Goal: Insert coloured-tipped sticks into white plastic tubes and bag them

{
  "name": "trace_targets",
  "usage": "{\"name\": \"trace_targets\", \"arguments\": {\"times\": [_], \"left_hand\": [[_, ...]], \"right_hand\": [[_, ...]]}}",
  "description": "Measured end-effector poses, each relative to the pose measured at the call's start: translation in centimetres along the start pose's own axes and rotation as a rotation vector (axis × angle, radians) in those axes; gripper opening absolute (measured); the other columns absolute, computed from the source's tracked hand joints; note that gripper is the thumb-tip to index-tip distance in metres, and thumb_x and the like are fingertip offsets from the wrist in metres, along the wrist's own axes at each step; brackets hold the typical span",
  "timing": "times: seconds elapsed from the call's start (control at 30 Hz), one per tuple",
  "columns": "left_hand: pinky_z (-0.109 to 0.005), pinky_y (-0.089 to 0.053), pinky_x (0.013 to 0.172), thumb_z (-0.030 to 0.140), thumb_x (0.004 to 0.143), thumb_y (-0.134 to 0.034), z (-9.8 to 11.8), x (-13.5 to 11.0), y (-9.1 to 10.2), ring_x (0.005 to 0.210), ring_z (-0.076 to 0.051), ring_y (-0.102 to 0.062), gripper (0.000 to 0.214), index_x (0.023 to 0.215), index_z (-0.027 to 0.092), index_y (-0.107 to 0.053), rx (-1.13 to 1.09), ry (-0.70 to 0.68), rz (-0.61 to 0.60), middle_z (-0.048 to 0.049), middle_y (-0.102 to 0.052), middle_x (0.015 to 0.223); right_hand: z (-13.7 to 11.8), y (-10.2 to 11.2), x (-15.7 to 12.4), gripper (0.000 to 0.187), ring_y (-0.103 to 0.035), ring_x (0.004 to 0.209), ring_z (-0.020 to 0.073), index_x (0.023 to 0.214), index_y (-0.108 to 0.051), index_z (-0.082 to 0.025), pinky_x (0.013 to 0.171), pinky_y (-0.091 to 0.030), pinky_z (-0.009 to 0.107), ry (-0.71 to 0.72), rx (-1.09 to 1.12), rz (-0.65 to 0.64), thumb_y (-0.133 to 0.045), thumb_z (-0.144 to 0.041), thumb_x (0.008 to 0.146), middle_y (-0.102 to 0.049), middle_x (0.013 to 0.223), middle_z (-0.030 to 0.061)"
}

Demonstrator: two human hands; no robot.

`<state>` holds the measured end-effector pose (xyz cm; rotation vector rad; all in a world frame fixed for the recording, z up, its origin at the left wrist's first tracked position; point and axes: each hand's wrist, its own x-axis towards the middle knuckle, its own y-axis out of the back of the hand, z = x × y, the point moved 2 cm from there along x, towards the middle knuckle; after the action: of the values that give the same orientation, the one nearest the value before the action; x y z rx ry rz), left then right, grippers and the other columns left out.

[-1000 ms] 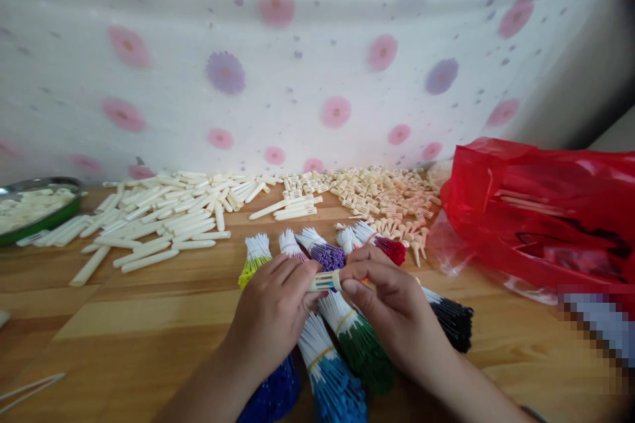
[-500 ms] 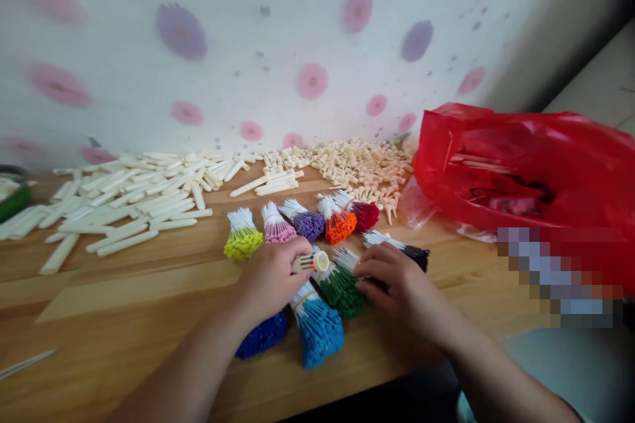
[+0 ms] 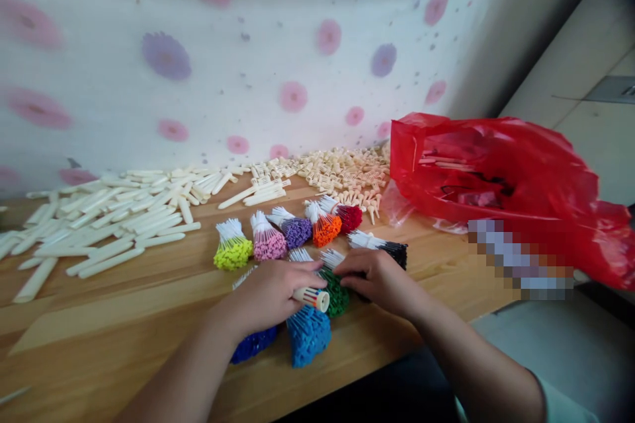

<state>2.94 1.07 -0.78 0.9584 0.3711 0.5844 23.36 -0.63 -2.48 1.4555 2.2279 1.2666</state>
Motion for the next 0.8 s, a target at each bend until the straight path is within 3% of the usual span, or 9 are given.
{"name": "trace_targets", "arguments": {"times": [0.23,0.43,0.67,0.73,0.8], "left_hand": [[-0.032,-0.042,0.098,0.001,0.069,-0.055,-0.2,0.0,-0.3,0.119,-0.02,-0.055,0.053,0.113,0.03,-0.065,-0.04,-0.015,-0.002,-0.0012,-0.059,0.13],[-0.029,-0.042,0.096,0.002,0.072,-0.053,0.0,0.0,-0.1,0.122,-0.019,-0.052,0.049,0.108,0.032,-0.066,-0.072,-0.031,-0.021,0.001,-0.064,0.123],[-0.03,-0.042,0.096,0.001,0.07,-0.052,0.1,-0.2,0.0,0.119,-0.019,-0.054,0.048,0.104,0.03,-0.067,-0.085,0.028,-0.026,0.0009,-0.065,0.121],[-0.032,-0.041,0.097,0.0,0.068,-0.053,0.0,-0.1,-0.1,0.119,-0.02,-0.054,0.047,0.102,0.029,-0.068,-0.09,0.025,-0.008,-0.0002,-0.063,0.125],[-0.031,-0.042,0.095,0.002,0.069,-0.054,-0.2,0.0,-0.1,0.114,-0.021,-0.058,0.037,0.092,0.026,-0.071,-0.141,0.048,0.093,-0.0011,-0.065,0.122]], "right_hand": [[-0.5,-1.1,-0.2,0.018,-0.057,0.084,0.0188,0.097,-0.067,-0.017,0.073,-0.047,0.032,0.224,-0.235,0.035,-0.052,-0.012,0.087,-0.066,0.091,0.0079],[-1.2,-0.6,-1.0,0.013,-0.056,0.078,0.0178,0.095,-0.06,-0.016,0.067,-0.048,0.031,0.324,-0.258,0.234,-0.051,-0.011,0.086,-0.064,0.086,0.0074],[-1.7,0.6,-3.8,0.024,-0.059,0.078,0.0168,0.097,-0.055,-0.017,0.068,-0.051,0.03,0.375,-0.192,0.462,-0.051,-0.001,0.078,-0.062,0.083,0.0077],[-2.0,1.1,-4.2,0.028,-0.06,0.078,0.0163,0.097,-0.055,-0.017,0.068,-0.051,0.029,0.337,-0.135,0.5,-0.051,0.001,0.077,-0.062,0.083,0.0075],[-2.3,1.8,-3.9,0.024,-0.06,0.076,0.0152,0.093,-0.057,-0.018,0.067,-0.051,0.027,0.229,-0.046,0.547,-0.049,-0.001,0.078,-0.062,0.081,0.0057]]}}
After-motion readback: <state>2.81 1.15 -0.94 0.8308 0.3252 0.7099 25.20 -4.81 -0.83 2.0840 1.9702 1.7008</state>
